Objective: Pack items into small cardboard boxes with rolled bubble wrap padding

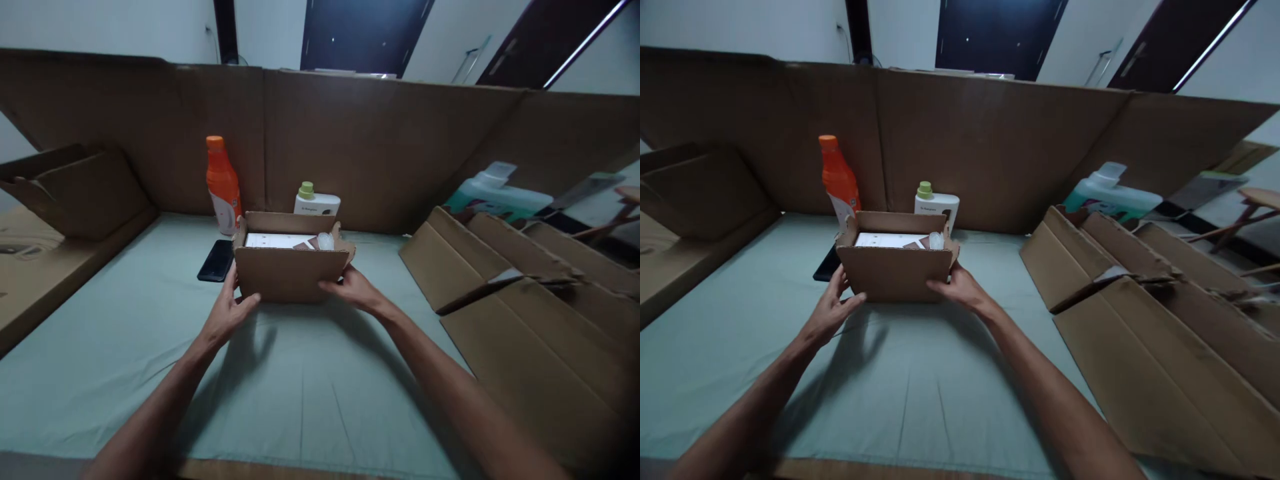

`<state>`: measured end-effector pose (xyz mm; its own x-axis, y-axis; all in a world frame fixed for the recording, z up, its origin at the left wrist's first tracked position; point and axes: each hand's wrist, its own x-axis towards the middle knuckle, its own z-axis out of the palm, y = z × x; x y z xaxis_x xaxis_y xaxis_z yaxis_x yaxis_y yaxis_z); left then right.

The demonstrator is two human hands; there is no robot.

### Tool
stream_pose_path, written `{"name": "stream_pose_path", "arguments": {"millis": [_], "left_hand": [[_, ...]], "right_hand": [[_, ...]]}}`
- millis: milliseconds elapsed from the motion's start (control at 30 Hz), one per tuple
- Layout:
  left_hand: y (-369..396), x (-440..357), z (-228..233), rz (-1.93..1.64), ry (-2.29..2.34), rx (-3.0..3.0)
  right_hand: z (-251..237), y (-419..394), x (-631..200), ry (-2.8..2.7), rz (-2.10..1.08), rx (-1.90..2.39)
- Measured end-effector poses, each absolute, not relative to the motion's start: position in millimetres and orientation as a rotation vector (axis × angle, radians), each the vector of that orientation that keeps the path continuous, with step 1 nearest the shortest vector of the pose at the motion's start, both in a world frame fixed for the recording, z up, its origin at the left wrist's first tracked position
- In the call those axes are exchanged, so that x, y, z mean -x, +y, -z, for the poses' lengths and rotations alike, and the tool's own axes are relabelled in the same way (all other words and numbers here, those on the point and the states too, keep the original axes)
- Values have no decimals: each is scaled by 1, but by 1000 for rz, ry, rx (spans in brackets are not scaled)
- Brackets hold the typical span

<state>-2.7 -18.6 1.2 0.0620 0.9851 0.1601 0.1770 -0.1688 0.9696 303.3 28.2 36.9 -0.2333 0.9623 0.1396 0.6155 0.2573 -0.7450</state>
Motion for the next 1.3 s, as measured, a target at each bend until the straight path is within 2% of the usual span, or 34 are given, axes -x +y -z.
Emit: {"name": "stream_pose_path", "arguments": {"millis": [167,333,467,633,900,1067,1300], "left_hand": [[-1,-53,-24,-1252,1037,-1514],[-46,-77,-21,-1141,931,-1539],[-90,-35,-14,-1137,1122,-1381],[-79,-15,-31,-1224,1213,-1392],[2,-148,-2,-1068,870,-1611],[53,-235,21,-1079,857,-1623],[56,-294,62,-951,781,-1608]], "right_hand": [[-45,-8,-329,-1796,-546,1683],[-53,-94,-365,-1619,-293,2025],[-50,-111,-318,-1741,-357,1789],[-53,-78,-284,-1751,-398,1641],[-27,-117,-390,-1426,-173,1948],[11,-123,-406,-1264,-201,1691],[60,-105,-428,-1244,-341,1590]]}}
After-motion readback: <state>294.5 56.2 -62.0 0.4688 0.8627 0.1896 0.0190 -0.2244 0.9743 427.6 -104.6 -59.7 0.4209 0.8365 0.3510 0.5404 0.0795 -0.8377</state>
